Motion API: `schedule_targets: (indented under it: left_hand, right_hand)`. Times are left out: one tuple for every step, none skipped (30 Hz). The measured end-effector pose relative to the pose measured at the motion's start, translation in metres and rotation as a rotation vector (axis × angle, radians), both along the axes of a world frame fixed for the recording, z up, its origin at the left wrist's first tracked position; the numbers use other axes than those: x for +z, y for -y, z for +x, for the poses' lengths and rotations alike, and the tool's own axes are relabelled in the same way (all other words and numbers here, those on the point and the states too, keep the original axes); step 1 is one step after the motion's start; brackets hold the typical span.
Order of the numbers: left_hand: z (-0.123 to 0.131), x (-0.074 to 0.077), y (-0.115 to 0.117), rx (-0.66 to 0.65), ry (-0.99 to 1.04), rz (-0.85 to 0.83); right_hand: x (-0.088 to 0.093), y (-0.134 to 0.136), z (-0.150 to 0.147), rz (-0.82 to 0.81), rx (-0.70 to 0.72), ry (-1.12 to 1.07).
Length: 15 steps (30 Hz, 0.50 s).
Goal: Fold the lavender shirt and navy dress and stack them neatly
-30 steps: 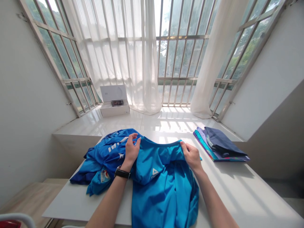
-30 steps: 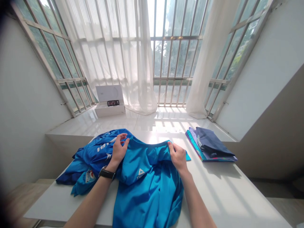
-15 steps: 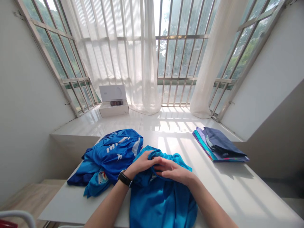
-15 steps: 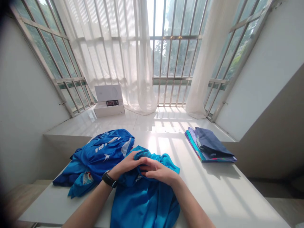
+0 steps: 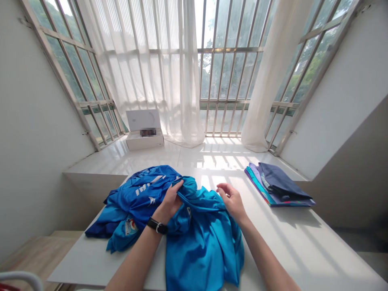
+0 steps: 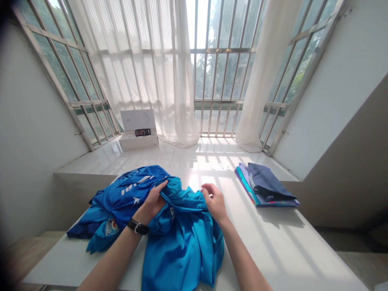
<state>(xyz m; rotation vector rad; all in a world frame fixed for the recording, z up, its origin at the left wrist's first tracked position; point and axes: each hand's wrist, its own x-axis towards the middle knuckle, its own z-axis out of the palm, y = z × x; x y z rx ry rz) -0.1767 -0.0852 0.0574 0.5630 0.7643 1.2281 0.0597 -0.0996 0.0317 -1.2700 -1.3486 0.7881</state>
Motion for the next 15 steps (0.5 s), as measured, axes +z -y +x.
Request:
schedule_targets:
  left_hand:
    - [-0.001,0.003,0.004,-0.108,0.013,0.005]
    - [-0.001,0.006,0.009,-0.205,0.023,0.017]
    - [-0.001,0.008,0.014,-0.278,0.028,0.037]
    - [-0.001,0.01,0.019,-0.331,0.026,0.06]
    - [-0.001,0.011,0.023,-0.375,0.02,0.083]
    - [-0.001,0.012,0.026,-0.418,0.011,0.101]
    - [-0.002,0.011,0.028,-0.46,0.002,0.115]
    - [-0.003,0.01,0.028,-0.505,-0.008,0.125]
    - [-0.004,0.009,0.029,-0.547,-0.019,0.133]
    - [-0.006,0.009,0.028,-0.582,-0.032,0.143]
    - [-0.007,0.009,0.028,-0.608,-0.047,0.157]
    - [-0.01,0.009,0.027,-0.628,-0.063,0.177]
    - [-0.012,0.01,0.027,-0.64,-0.081,0.201]
    - [-0.016,0.012,0.027,-0.645,-0.102,0.227]
    - [-0.019,0.014,0.027,-0.632,-0.128,0.252]
  right_hand:
    - [0.0,0.001,0.001,0.036,-0.002,0.055]
    - [-0.001,0.002,0.002,0.071,0.034,0.105]
    - [-0.001,0.004,0.003,0.107,0.104,0.153]
    - [-0.001,0.006,0.003,0.143,0.196,0.196]
    - [-0.002,0.008,0.001,0.172,0.293,0.234]
    - [-0.002,0.01,-0.001,0.187,0.379,0.262]
    - [-0.004,0.012,-0.004,0.191,0.45,0.283]
    - [-0.005,0.014,-0.007,0.19,0.504,0.3]
    - [-0.007,0.015,-0.011,0.19,0.54,0.312]
    - [-0.008,0.016,-0.016,0.193,0.566,0.322]
    - [-0.01,0.017,-0.02,0.201,0.579,0.328]
    - [-0.011,0.017,-0.023,0.213,0.585,0.328]
    - [-0.011,0.018,-0.026,0.226,0.587,0.32]
    - [-0.011,0.018,-0.027,0.233,0.586,0.299]
    - [-0.01,0.018,-0.028,0.221,0.586,0.269]
